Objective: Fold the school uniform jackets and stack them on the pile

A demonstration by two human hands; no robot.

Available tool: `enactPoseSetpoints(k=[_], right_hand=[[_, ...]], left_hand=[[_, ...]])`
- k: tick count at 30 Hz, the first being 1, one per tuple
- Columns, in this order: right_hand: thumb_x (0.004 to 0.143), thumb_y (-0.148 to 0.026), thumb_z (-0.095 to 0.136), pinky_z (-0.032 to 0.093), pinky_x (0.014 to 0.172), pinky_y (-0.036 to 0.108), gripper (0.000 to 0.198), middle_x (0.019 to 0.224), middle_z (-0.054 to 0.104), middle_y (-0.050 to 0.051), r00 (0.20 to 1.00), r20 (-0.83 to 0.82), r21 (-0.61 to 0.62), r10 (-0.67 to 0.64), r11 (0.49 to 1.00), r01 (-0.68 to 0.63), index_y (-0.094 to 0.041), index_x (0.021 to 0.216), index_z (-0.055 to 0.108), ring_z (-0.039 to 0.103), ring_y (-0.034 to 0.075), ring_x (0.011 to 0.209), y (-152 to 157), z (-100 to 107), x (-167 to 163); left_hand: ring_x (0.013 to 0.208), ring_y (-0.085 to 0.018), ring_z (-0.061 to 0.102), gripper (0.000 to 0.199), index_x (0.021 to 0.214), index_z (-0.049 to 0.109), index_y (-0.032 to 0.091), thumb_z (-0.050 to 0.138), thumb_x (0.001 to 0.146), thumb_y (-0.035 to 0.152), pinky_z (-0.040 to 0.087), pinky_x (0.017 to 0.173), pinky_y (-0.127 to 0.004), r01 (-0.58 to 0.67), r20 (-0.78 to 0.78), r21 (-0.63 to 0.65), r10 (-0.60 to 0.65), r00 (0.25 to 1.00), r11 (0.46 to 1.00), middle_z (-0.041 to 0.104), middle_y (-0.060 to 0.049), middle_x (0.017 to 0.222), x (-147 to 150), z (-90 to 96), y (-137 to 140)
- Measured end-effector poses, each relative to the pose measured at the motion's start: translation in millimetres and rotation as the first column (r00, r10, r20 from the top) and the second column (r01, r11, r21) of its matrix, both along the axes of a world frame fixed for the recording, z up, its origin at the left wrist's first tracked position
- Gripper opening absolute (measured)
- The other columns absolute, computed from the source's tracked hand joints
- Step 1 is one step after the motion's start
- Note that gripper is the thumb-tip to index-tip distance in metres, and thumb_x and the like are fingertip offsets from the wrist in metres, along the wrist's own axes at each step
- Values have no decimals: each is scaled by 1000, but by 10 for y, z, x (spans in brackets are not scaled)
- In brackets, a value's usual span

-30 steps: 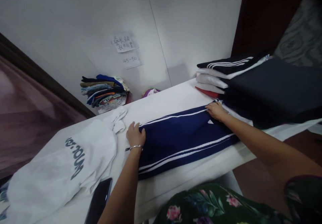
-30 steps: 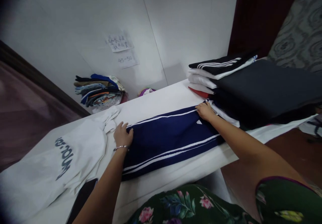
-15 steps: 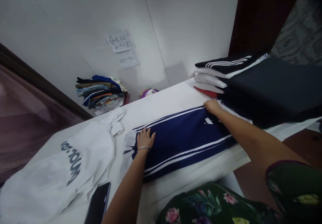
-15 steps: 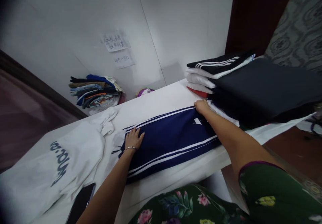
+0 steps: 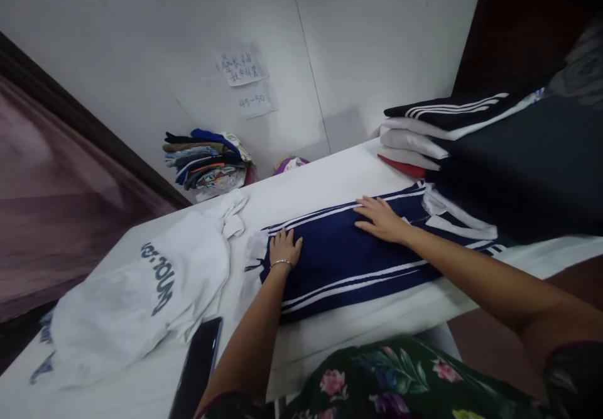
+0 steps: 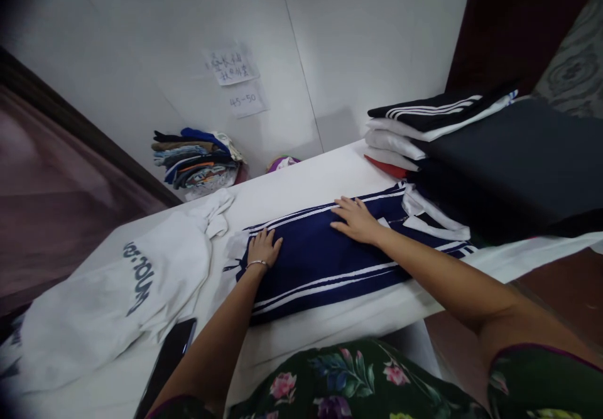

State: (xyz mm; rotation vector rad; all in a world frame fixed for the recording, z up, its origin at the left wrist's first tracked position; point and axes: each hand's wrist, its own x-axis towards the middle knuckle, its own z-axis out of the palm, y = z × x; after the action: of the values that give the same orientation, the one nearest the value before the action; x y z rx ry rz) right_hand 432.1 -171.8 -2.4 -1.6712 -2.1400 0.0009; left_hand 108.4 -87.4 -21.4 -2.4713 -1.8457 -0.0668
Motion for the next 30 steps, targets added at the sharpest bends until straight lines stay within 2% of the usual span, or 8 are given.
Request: enactPoseSetpoints(k=[4,6,12,17,20,25,27,30], right_hand=[[88,-62,39,19,109,58,64,149,35,11,999,47,-252,-14,967,25,-26,140,44,26,31,139,-113,-226,-198],[88,-62,37,19,110,58,65,150,34,10,997,64,-277,-45,959,61,-26,143,40,25,30,139,-121,-321,-166],[87,-60,40,24,107,60,61,146,41,12,997,26,-270,-78,959,82,-26,137,48,31,32,137,-87,-316,-131],[86,-62,40,21,109,60,64,148,36,11,997,-21,-120,73,990,-75,-27,139,46,27,31,139,-246,-206,-637],[83,-62,46,19,108,62,64,145,42,12,979,31,-102,200,975,-196,-29,138,47,31,34,136,-401,-297,-945],[90,-48,39,18,109,59,46,141,48,8,977,93,-58,191,981,-186,-29,129,57,35,30,135,-500,-459,-1023],[92,-44,36,20,110,57,44,139,50,6,979,69,-63,192,980,-188,-29,127,58,36,28,135,-499,-465,-978],[93,-41,34,21,110,56,43,137,52,5,979,15,-62,203,977,-202,-30,126,59,38,26,134,-498,-446,-922]], left_hand=[[138,-30,30,58,139,44,15,33,93,48,20,113,-46,-24,8,-30,24,1000,999,34,-15,150,10,10,-13],[138,-30,29,59,140,44,16,33,92,48,20,113,-45,-26,8,-40,27,1000,999,34,-14,150,16,16,-30],[137,-29,30,58,138,45,17,34,92,50,20,113,-44,-28,54,-40,30,998,999,34,-12,150,24,3,-75],[138,-30,29,59,138,46,16,33,92,50,18,113,-45,-16,102,-41,20,995,999,34,-13,150,27,-36,-101],[139,-29,27,58,138,46,17,34,92,50,16,114,-46,-16,132,-49,22,991,999,34,-12,150,28,-50,-93],[135,-20,36,48,131,52,19,37,93,43,22,114,-39,18,356,-53,2,934,998,44,-9,145,-59,36,-113],[133,-17,39,42,127,55,18,39,93,37,26,113,-36,-20,469,38,0,883,999,48,-8,142,-175,110,-175],[133,-20,39,39,125,57,17,45,91,33,27,113,-37,-194,543,127,95,834,973,49,-10,140,-442,200,-298]])
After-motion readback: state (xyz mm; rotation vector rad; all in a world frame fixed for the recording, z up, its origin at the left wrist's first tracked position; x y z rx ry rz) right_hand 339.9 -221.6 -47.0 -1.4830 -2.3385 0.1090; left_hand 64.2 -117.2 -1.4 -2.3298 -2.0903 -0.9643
